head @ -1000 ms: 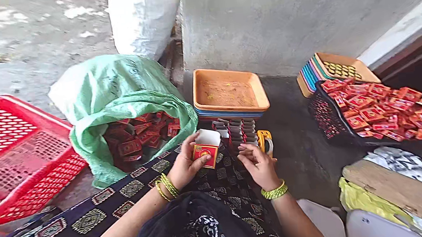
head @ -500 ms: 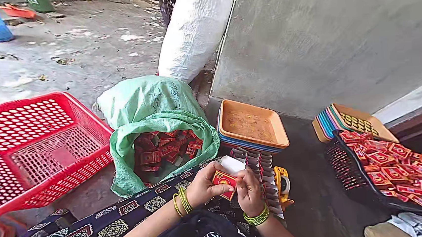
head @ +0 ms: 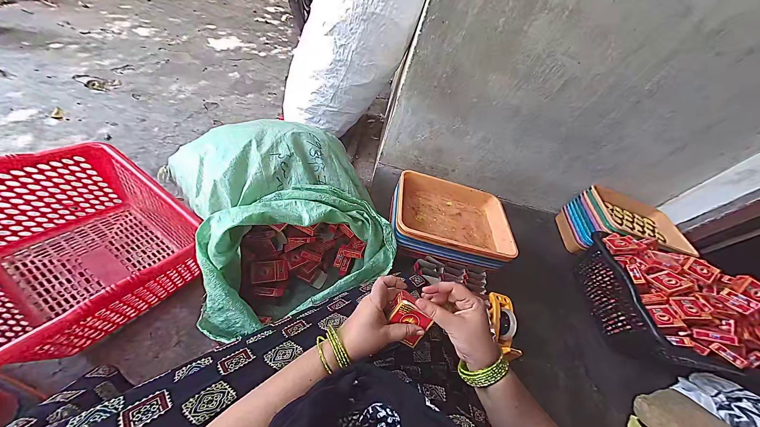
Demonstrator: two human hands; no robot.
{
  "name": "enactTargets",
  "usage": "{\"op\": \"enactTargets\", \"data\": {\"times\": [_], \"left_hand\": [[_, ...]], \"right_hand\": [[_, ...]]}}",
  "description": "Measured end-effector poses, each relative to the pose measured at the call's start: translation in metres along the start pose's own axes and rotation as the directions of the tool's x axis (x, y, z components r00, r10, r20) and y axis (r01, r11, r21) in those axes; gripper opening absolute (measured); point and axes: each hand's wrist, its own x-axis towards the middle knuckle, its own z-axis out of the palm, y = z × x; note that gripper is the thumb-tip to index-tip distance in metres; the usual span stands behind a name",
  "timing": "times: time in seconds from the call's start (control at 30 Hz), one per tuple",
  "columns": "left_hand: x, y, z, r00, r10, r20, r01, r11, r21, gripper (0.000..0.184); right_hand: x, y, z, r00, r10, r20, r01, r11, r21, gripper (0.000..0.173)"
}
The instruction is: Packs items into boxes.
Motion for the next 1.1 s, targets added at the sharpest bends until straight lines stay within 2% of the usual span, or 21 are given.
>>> {"op": "enactTargets", "data": {"times": [0.07,0.17,0.3,0.43,0.63,0.77,0.9,1.0,1.07,1.1], "left_hand": [[0.0,0.001,0.001,1.0,0.0,0.028,0.0,1.0,0.025,0.07],[0.001,0.004,0.005,0.996,-0.002,0.085,-0.004,0.997,0.075,0.067],[-0.005,0.022,0.007,0.99,-0.084,0.109,0.05,0.957,0.284,0.07],[-0.01,0.034,0.006,0.986,-0.141,0.083,0.103,0.929,0.356,0.068],[-0.011,0.038,-0.006,0.982,-0.173,0.081,0.136,0.93,0.342,0.073],[-0.012,0.034,-0.012,0.985,-0.134,0.109,0.1,0.957,0.274,0.076],[-0.012,0.016,-0.017,0.99,-0.096,0.105,0.074,0.977,0.198,0.068],[-0.015,0.004,-0.016,0.997,-0.053,0.062,0.045,0.991,0.13,0.063],[-0.015,-0.001,-0.013,0.999,-0.023,0.027,0.021,0.997,0.072,0.059],[-0.015,-0.002,-0.012,1.0,-0.017,0.005,0.017,0.998,0.055,0.057]], "right_hand": [[-0.002,0.005,-0.008,0.985,-0.147,0.086,0.159,0.975,-0.153,0.014],[-0.008,0.005,-0.02,0.955,-0.235,0.179,0.273,0.934,-0.23,0.012],[-0.018,0.009,-0.022,0.949,-0.23,0.214,0.278,0.933,-0.23,0.017],[-0.018,0.015,-0.019,0.948,-0.186,0.258,0.241,0.95,-0.201,0.022],[-0.001,0.026,-0.016,0.931,-0.176,0.321,0.236,0.958,-0.161,0.018],[0.004,0.018,-0.01,0.917,-0.251,0.31,0.311,0.937,-0.159,0.016],[0.005,0.016,-0.006,0.878,-0.253,0.407,0.347,0.921,-0.177,0.018],[0.004,0.014,-0.007,0.867,-0.216,0.45,0.332,0.922,-0.198,0.027],[0.001,0.015,-0.009,0.885,-0.211,0.415,0.312,0.931,-0.191,0.029],[-0.003,0.017,-0.008,0.91,-0.22,0.352,0.298,0.937,-0.183,0.025]]}}
